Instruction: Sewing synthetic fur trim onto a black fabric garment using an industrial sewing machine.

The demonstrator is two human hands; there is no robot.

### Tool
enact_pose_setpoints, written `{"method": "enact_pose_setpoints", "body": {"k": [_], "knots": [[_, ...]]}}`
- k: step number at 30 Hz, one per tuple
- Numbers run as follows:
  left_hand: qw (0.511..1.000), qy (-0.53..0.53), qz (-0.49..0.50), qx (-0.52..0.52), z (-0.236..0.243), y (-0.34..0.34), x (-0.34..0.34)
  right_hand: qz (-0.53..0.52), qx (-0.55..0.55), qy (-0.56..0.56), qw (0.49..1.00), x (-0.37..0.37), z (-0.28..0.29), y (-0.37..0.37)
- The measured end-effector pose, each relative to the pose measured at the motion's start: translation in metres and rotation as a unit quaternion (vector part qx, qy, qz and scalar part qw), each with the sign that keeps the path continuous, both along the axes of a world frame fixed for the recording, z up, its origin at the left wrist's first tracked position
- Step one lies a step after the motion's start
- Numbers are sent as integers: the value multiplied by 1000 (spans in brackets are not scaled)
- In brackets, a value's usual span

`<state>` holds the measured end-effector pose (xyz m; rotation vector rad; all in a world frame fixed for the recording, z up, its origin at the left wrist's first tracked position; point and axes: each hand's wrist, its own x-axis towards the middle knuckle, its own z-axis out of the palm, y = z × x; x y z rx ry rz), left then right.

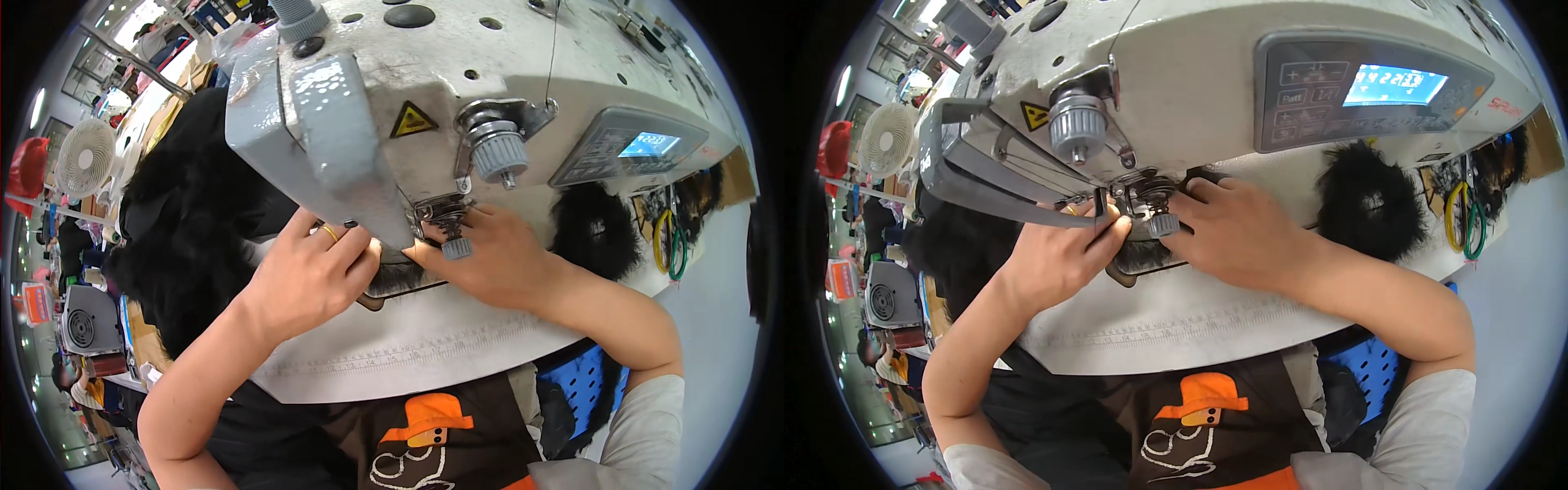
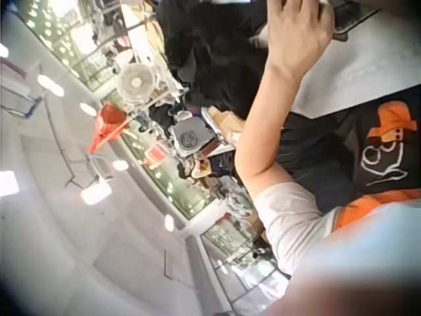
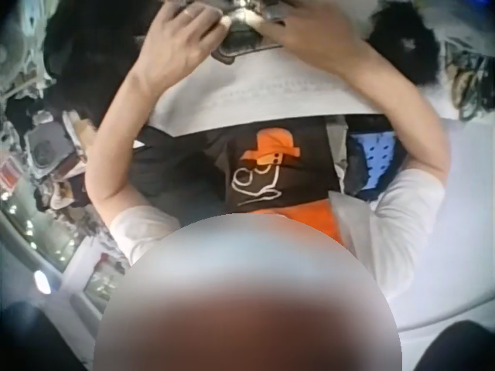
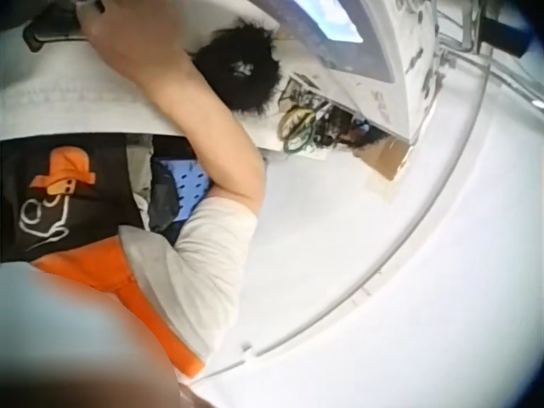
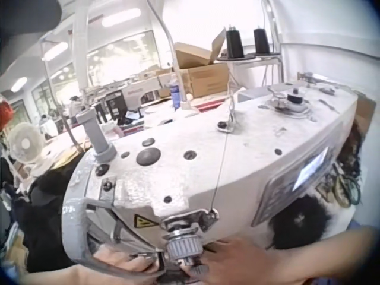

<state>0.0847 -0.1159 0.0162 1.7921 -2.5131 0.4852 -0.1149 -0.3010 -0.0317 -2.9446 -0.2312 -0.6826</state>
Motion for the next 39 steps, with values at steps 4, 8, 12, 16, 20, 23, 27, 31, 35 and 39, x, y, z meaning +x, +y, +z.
{"method": "enact_pose_setpoints", "body": {"k": [4, 8, 12, 16, 20, 23, 27, 31, 35, 39], "knots": [[997, -49, 57, 22, 4, -2, -8, 9, -18, 15, 1000, 1, -1, -2], [991, -99, 86, 27, 1, -8, -15, 21, -3, -9, 1000, 5, -3, 0], [993, -99, 58, 19, -1, -14, -10, 7, 12, -9, 1000, 4, -5, 2], [996, -64, 53, -17, -7, -17, -2, -72, -26, -36, 996, 9, -12, 3], [994, -71, 53, -59, -11, -27, 10, -58, -68, 96, 991, 11, -3, -3], [995, -78, 11, -53, -17, -8, -4, -48, -68, 10, 997, 3, -5, -3], [996, -77, -1, -35, -12, 3, -17, 31, -109, -32, 993, 1, -3, -11], [994, -77, -39, -66, -15, 4, -16, 58, -94, -1, 994, 0, -1, -16], [992, -94, -33, -82, -16, 5, -22, 54, -99, 10, 994, -1, 5, -14], [997, -59, 40, -1, -10, 1, -15, 51, -62, 21, 997, 1, -4, -18]]}}
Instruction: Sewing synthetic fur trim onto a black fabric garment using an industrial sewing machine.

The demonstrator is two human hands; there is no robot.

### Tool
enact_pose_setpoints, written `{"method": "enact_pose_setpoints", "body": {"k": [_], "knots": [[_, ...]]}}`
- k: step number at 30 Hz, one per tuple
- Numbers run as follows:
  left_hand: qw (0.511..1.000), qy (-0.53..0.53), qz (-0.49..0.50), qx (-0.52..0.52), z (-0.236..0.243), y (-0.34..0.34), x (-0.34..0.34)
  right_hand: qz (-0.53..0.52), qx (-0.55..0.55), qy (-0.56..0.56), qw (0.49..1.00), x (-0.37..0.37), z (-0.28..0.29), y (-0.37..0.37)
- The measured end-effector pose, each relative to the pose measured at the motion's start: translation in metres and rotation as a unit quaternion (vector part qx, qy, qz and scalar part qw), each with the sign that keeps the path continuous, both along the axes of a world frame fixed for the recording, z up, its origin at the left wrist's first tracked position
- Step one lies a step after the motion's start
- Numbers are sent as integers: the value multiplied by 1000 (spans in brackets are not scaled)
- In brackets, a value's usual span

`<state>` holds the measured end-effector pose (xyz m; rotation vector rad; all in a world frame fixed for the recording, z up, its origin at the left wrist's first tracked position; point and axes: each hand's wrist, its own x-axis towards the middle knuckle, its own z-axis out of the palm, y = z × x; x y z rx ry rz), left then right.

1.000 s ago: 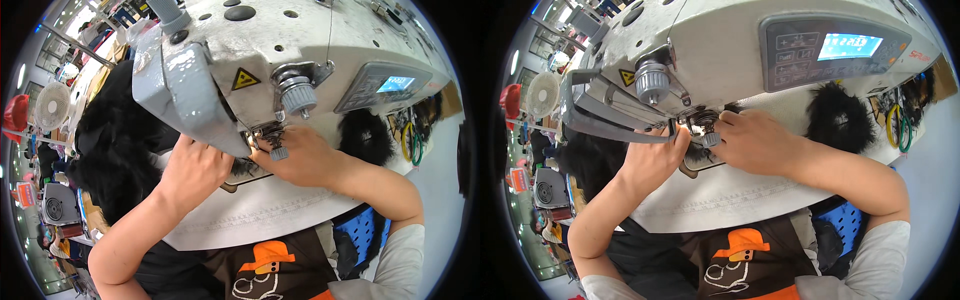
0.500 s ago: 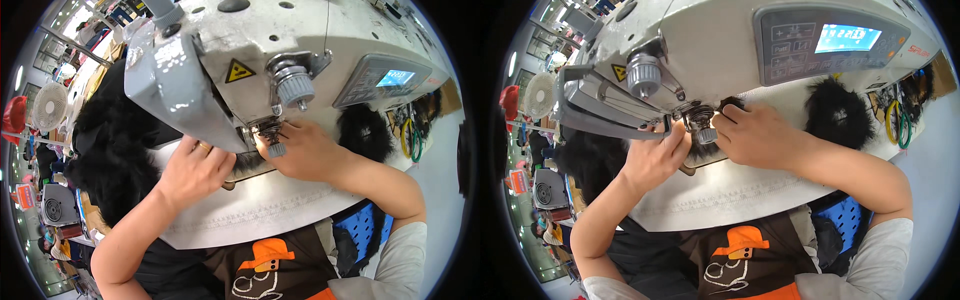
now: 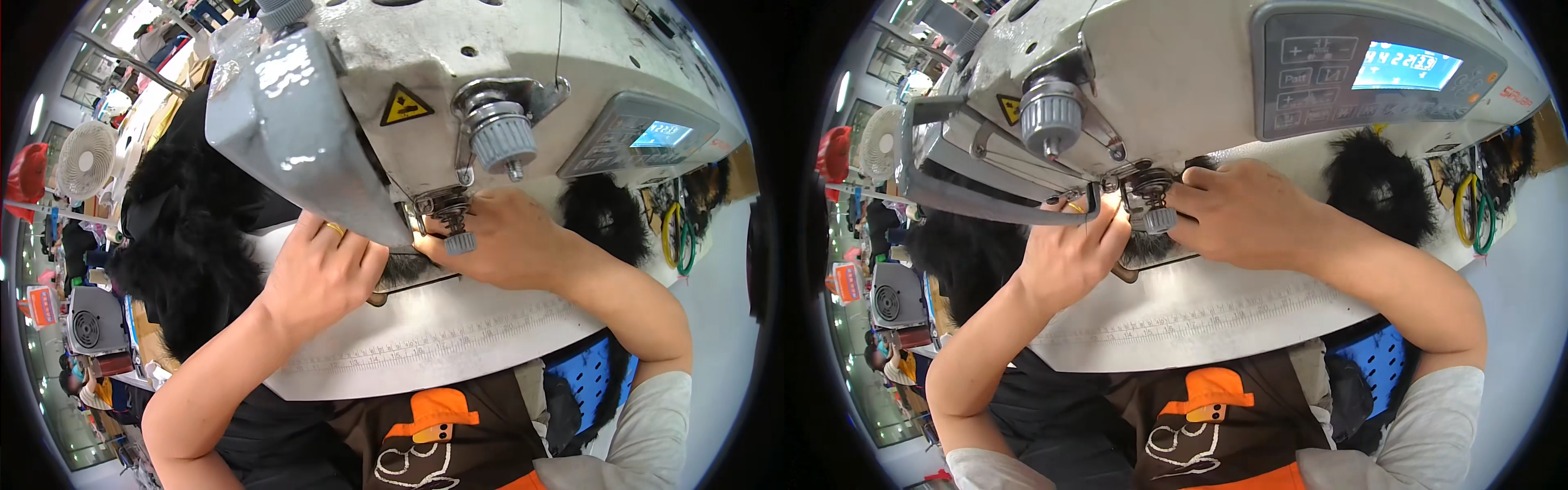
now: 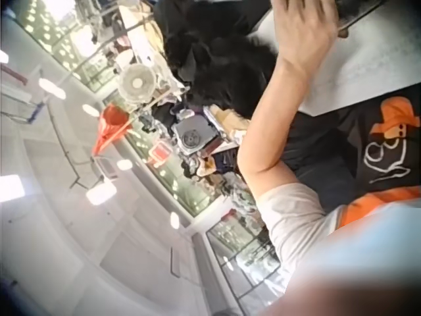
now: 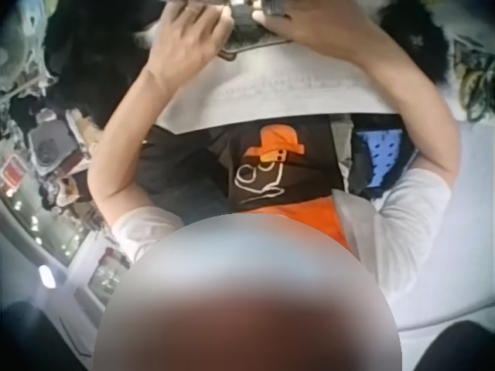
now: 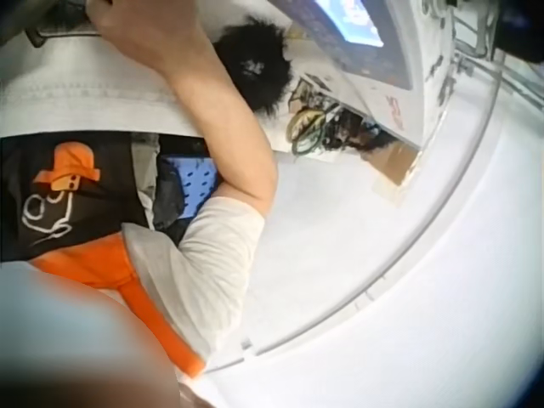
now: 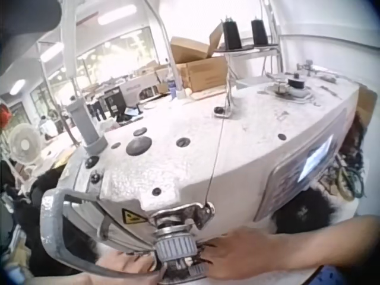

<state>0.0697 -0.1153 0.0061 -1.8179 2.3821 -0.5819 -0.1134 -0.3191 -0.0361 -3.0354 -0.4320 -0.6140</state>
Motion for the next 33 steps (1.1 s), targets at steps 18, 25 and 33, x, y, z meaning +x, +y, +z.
{"method": "enact_pose_setpoints", "body": {"k": [18, 25, 33], "knots": [[996, 90, 7, -18, -10, -10, 12, -61, 48, 19, 997, -6, 17, -15], [982, 173, 69, 8, -15, -6, 14, -102, 61, 73, 990, -8, 21, -14], [976, 202, 76, 17, -11, -7, 12, -107, 16, -9, 994, -3, 14, -19]]}}
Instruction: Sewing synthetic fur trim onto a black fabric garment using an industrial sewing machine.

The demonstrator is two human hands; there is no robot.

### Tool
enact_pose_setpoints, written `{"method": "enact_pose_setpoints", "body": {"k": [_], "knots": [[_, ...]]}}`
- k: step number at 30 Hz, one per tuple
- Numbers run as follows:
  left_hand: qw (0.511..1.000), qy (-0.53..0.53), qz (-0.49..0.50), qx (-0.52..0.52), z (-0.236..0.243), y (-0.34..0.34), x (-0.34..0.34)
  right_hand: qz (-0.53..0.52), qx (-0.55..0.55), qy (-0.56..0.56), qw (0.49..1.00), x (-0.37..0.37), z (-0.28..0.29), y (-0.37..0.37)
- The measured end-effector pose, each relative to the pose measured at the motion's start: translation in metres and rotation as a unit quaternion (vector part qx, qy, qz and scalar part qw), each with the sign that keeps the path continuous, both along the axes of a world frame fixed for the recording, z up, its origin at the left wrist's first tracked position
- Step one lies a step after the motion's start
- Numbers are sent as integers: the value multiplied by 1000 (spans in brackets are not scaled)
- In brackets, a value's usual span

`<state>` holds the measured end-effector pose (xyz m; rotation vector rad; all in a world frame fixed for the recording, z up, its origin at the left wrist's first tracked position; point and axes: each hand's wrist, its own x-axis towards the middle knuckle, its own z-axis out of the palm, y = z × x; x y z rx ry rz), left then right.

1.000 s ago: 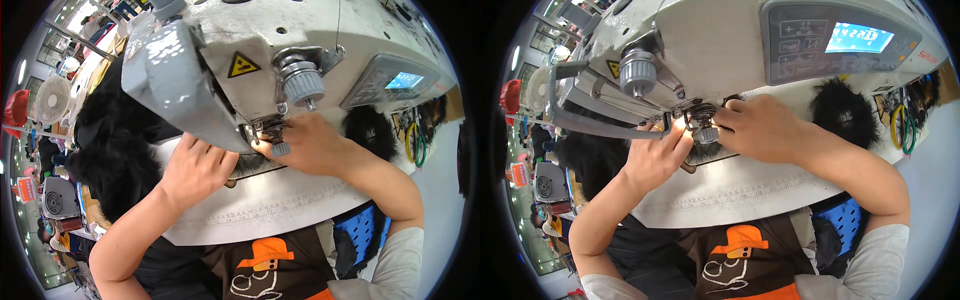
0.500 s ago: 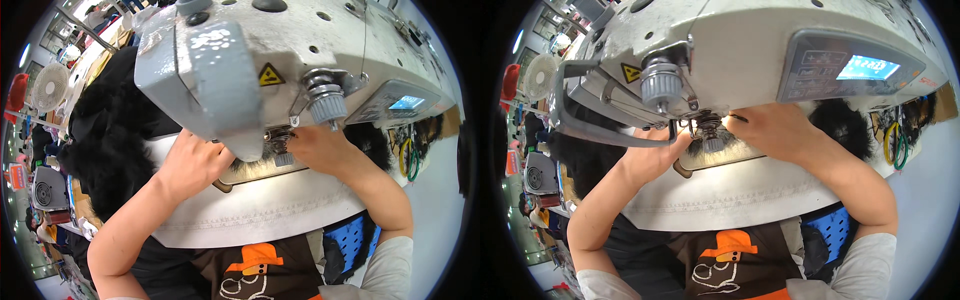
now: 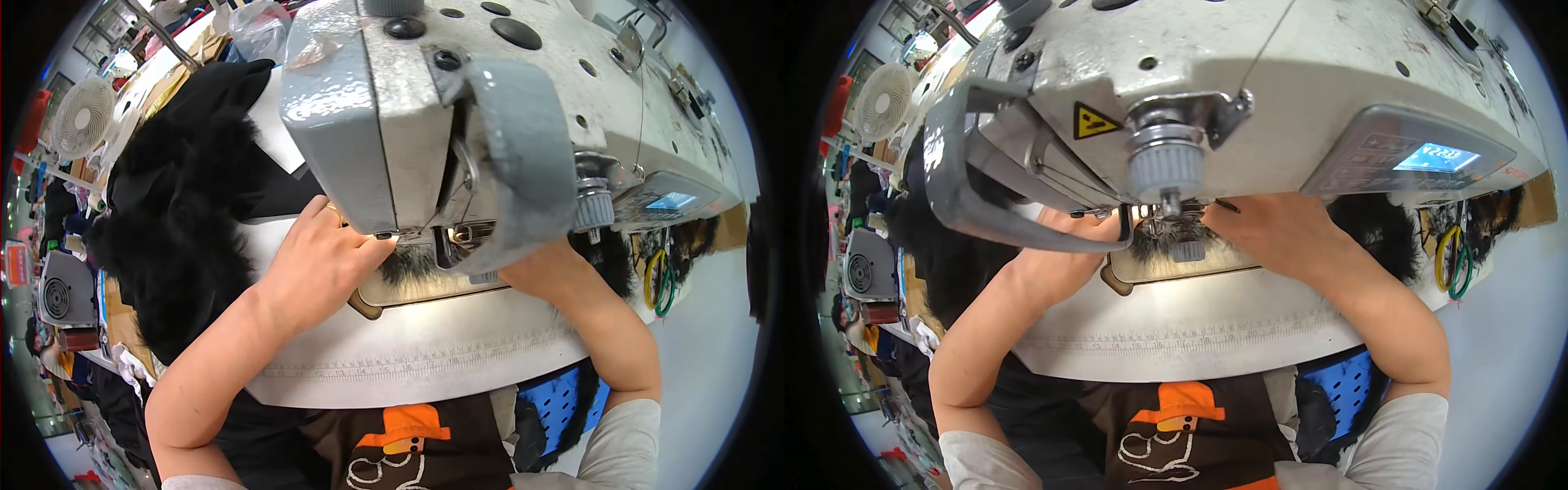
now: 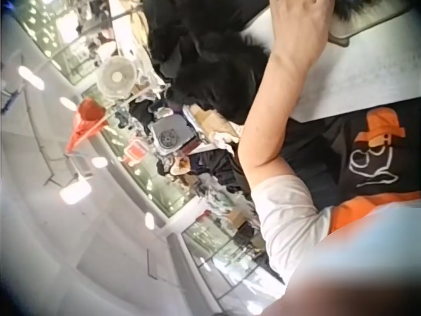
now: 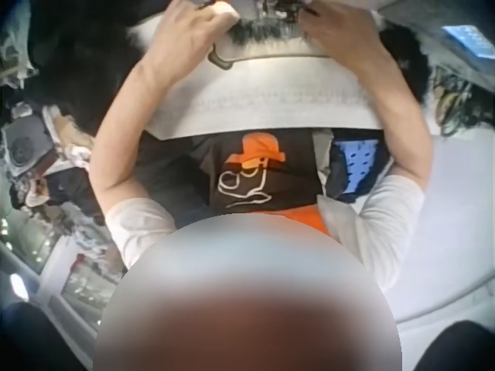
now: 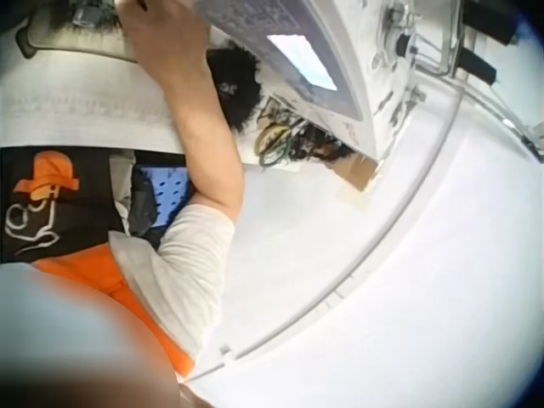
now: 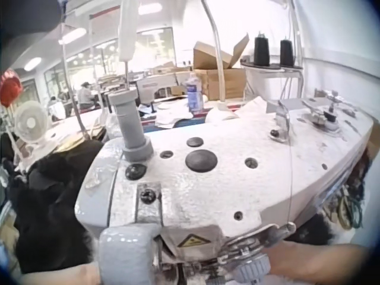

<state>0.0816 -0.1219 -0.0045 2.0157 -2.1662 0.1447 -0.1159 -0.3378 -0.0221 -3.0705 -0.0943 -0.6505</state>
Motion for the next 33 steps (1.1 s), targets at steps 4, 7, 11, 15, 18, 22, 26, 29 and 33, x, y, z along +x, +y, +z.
{"method": "enact_pose_setpoints", "body": {"k": [4, 7, 11, 15, 18, 22, 26, 29, 33], "knots": [[1000, 18, 4, -12, 5, -1, 2, -4, 37, 52, 998, -6, -5, -3], [999, 33, 3, -21, 8, -1, 2, -25, 51, 137, 989, -2, 4, 1], [999, 29, 4, -20, 0, -1, 3, 5, 0, 32, 999, -2, -17, -11], [1000, 13, 11, -11, -3, -1, 3, -2, -14, 40, 999, -2, -20, -10], [1000, 10, 14, -2, -5, -1, 2, 5, -14, 29, 999, -1, -17, -8], [1000, 6, 12, 12, -4, -2, 1, 22, 119, -21, 992, -2, -33, -9], [1000, 5, 9, -16, -6, -2, -1, 19, -16, 8, 1000, 0, -10, -5], [1000, -21, -2, -7, -8, -1, 2, 11, -4, 25, 1000, 1, -5, -1], [995, -61, -53, -65, -7, 0, -11, 46, 68, 43, 996, 3, 7, 17]]}}
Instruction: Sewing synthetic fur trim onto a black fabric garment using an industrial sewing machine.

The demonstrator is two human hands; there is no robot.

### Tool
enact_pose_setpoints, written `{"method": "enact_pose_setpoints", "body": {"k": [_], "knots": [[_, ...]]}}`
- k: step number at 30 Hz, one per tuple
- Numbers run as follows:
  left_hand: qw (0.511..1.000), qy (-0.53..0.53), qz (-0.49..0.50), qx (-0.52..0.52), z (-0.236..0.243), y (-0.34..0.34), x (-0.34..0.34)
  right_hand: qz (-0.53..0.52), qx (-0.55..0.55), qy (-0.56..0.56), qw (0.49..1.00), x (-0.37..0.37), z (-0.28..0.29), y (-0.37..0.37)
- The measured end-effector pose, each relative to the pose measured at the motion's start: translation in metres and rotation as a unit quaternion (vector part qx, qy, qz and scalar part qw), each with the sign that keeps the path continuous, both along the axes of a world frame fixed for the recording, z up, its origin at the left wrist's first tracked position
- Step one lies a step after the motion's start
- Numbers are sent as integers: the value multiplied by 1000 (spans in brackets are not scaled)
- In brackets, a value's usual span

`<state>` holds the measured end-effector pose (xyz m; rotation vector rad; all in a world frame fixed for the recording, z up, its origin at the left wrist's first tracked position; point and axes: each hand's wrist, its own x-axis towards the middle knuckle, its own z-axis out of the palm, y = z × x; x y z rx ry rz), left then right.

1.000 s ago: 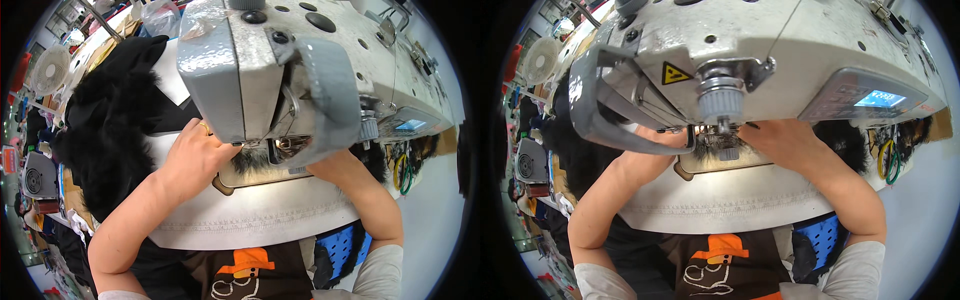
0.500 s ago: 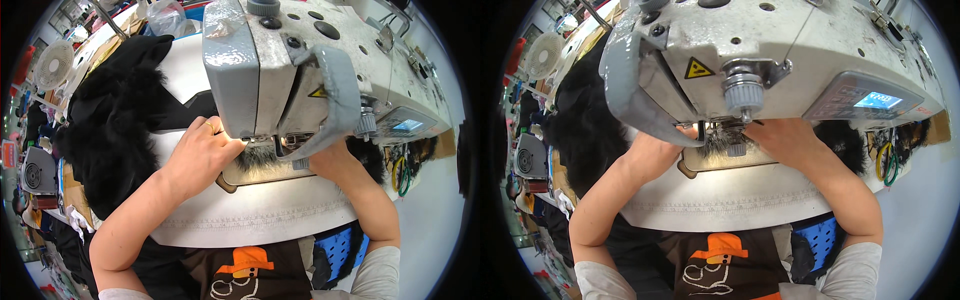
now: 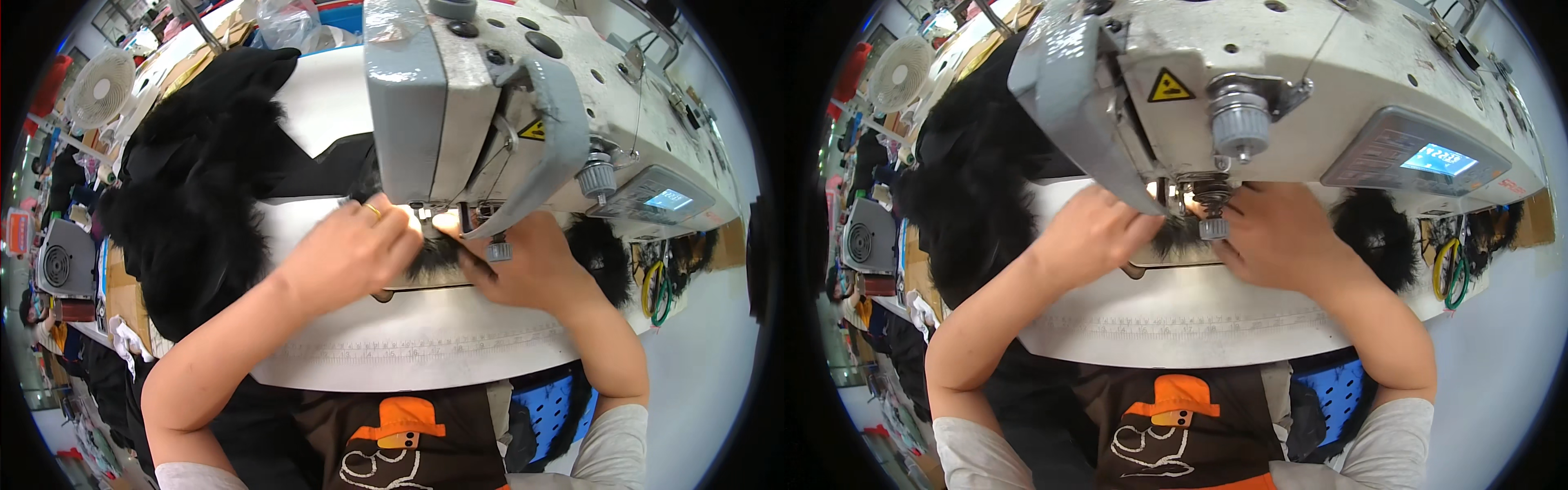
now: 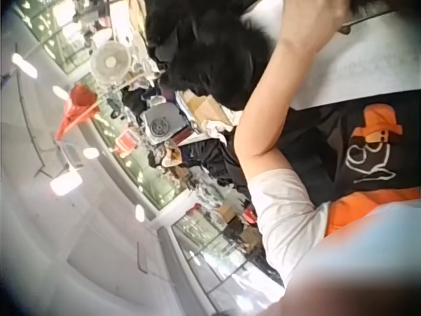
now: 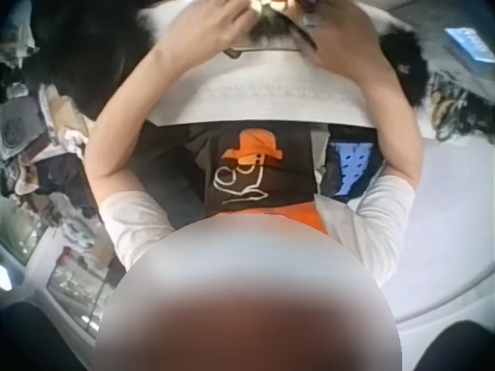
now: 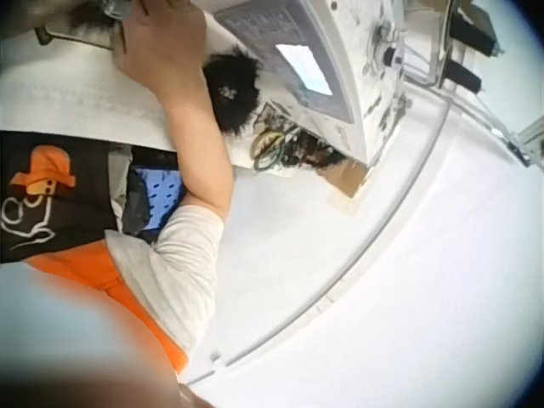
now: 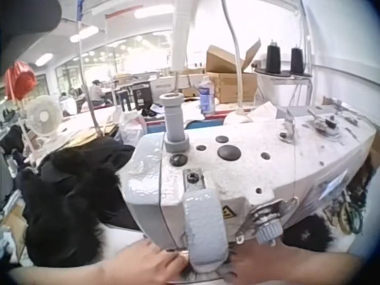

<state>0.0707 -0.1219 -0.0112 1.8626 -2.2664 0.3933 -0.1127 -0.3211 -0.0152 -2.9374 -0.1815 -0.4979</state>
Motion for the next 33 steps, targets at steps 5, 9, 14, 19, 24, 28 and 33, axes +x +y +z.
{"method": "enact_pose_setpoints", "body": {"k": [5, 9, 14, 19, 24, 28, 33], "knots": [[999, 45, 2, 6, 12, 4, -33, -29, 113, 110, 987, -6, 7, 16], [984, 171, -40, 42, 29, -3, -16, 48, 110, 99, 988, -3, -10, -5], [970, 140, -24, 198, 59, -8, 14, 37, 89, 165, 981, -4, 21, 16], [970, 83, -38, 227, 68, -10, 14, 1, 69, 127, 989, -5, 15, 22], [964, 153, -51, 211, 58, -11, 11, 30, 92, 50, 994, -2, 0, 5], [956, 151, -19, 251, 62, -13, 11, 51, 70, 57, 995, -3, 1, 0], [947, -16, 23, 320, 77, -17, 9, 68, 35, 48, 996, -2, 5, 6]]}}
